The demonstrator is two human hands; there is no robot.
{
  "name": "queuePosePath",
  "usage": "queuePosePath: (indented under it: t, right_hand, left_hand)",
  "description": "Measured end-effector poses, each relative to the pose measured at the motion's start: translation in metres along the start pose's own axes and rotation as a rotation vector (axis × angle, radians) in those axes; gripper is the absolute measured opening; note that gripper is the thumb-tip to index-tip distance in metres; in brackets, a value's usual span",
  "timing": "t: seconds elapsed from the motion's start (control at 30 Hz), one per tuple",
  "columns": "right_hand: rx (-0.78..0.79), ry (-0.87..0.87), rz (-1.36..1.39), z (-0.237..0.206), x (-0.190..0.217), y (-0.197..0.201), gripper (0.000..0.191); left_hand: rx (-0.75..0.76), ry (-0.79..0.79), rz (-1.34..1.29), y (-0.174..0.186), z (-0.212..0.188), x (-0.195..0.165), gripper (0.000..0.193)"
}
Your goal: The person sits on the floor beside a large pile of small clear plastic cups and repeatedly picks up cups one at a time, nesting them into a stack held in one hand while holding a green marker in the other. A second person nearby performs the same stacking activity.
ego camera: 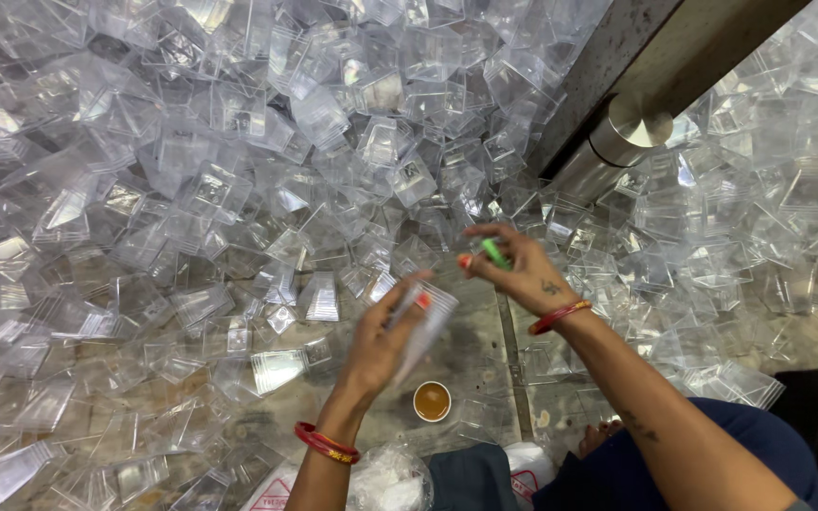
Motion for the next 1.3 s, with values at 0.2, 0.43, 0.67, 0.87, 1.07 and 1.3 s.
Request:
queuePosePath:
  t: [0.2,0.43,0.67,0.87,1.07,1.3]
  right_hand:
    - [-0.147,-0.070,-0.539,0.004,0.003,-0.009,0.024]
    - [-0.122,0.596,-0.727,-0.005,0.049,-0.041,0.030]
    - [-0.156,0.417,-0.674,-0.008,0.046,-0.024,0.024]
    - [-0.141,0.202,-0.189,-0.017,0.033,0.002,0.022]
    - [-0.085,0.390,0.067,-0.032,0.044,0.011,0.022]
    - [0.065,0.220,0.094,-0.032,0.032,0.001,0.028]
  left_hand:
    - [-0.562,-0.016,-0.321,0.062,-0.008,0.011,0.051]
    - [-0.629,0.047,-0.509,0.067,-0.014,0.030,0.050]
    - [-0.552,-0.169,-0.057,0.057,-0.001,0.013,0.044]
    - [-0.362,-0.115,0.061,0.032,-0.003,0.000,0.050]
    - [-0.157,-0.084,0.177,0.010,-0.010,-0.019,0.054]
    - [-0.137,-0.172,0.308,0.003,-0.017,-0.037,0.056]
Point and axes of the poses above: each hand's wrist, its own z-axis towards the middle knuckle, its own y-axis out of the back of the hand, x = y × z, the point moved 7 cm from there along z, towards the middle knuckle, and after that the axes turned 4 degrees about x, right-handed, at the moved point
